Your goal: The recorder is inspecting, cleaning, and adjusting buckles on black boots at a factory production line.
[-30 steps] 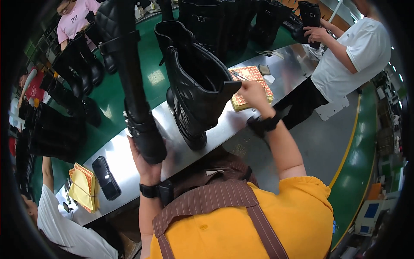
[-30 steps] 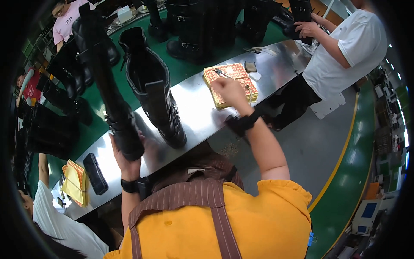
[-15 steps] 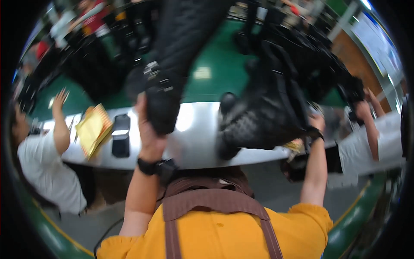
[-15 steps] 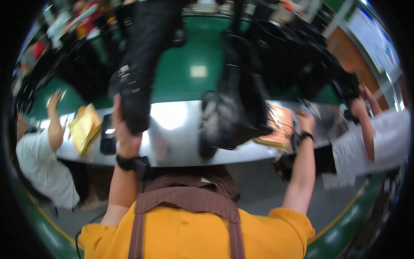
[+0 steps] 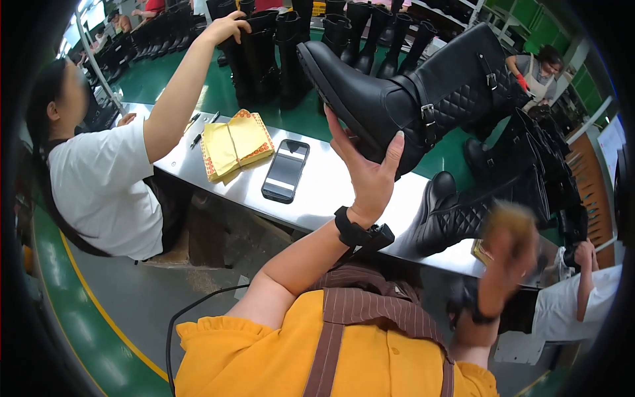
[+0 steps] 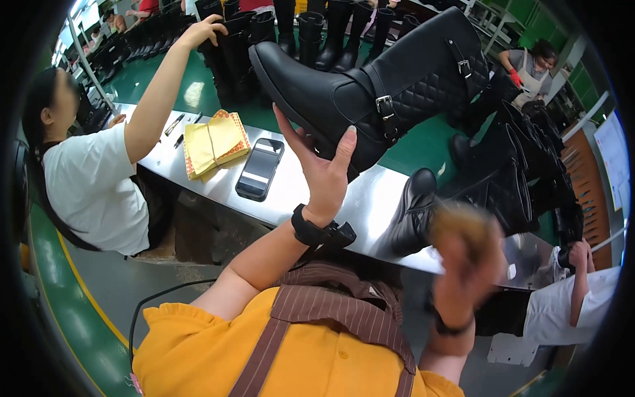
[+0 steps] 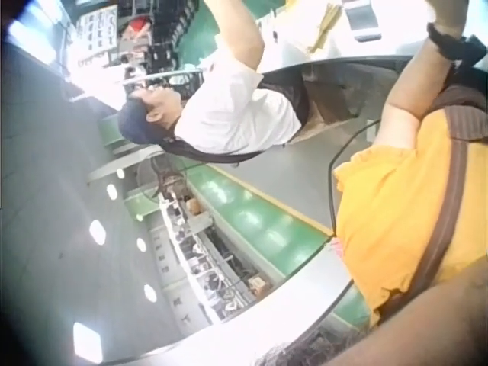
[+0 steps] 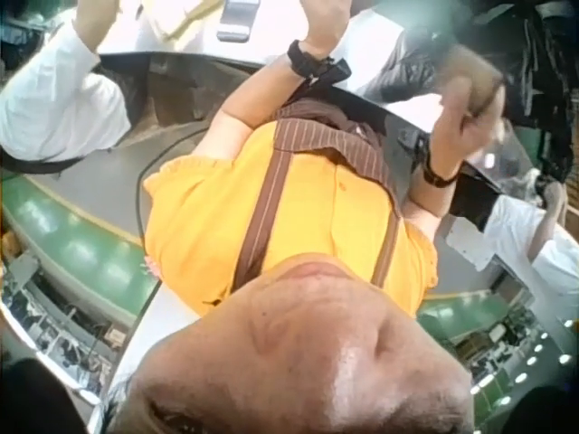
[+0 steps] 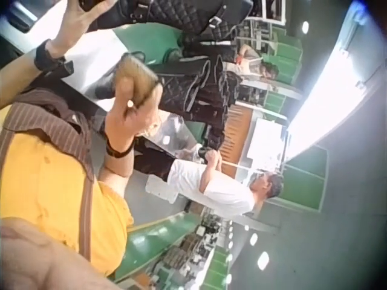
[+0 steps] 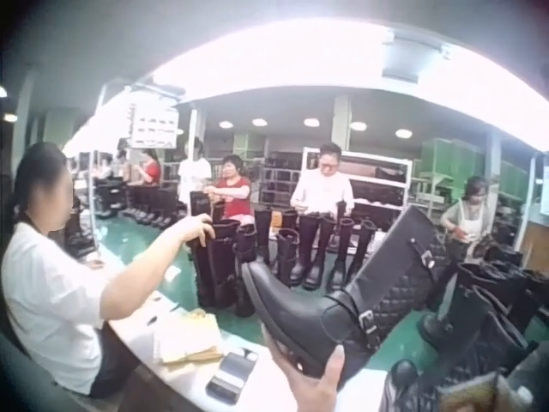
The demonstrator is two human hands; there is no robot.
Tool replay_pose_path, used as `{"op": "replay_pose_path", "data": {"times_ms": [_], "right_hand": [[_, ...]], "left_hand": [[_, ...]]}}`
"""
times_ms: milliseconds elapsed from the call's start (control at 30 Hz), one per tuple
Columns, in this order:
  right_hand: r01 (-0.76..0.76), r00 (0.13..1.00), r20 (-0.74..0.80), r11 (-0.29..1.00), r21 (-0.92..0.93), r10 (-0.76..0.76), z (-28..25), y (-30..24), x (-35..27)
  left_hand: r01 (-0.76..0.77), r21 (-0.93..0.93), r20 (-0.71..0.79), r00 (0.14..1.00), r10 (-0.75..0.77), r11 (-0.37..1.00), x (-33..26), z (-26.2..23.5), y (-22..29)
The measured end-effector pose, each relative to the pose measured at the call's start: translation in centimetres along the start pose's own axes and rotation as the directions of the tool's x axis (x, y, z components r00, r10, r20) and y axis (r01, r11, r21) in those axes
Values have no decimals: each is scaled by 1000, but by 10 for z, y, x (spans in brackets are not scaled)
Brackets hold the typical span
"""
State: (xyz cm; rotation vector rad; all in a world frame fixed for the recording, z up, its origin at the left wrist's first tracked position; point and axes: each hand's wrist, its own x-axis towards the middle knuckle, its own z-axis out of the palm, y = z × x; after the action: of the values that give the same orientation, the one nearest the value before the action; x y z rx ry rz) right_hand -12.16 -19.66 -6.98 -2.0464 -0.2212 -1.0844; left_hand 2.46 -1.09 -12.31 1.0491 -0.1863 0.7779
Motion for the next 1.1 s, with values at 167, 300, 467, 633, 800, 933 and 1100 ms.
{"op": "replay_pose_path", "data": {"times_ms": [167,300,467,633,800,933,1100], "right_hand": [[346,930,111,936,61,-351,145,-60,90],[314,895,332,949,2,-297,160,-85,96],[186,843,519,982,-42,-138,138,-80,93],[174,859,452,968,183,-240,169,-82,108],[185,676,734,947,-264,72,146,-80,101],[263,870,384,950,169,-309,164,-76,115],[205,766,643,955,-213,-21,165,-72,106]], "left_hand": [[-157,199,70,987,146,967,-12,-12,7],[-83,148,89,994,70,986,-9,-24,8],[-64,26,57,996,62,998,-2,-29,4],[-44,58,56,998,41,997,-1,-26,2],[-109,98,52,993,104,989,2,-33,-1],[-118,183,87,991,103,976,-1,-32,-2],[-37,81,94,995,30,996,-1,-33,0]]}}
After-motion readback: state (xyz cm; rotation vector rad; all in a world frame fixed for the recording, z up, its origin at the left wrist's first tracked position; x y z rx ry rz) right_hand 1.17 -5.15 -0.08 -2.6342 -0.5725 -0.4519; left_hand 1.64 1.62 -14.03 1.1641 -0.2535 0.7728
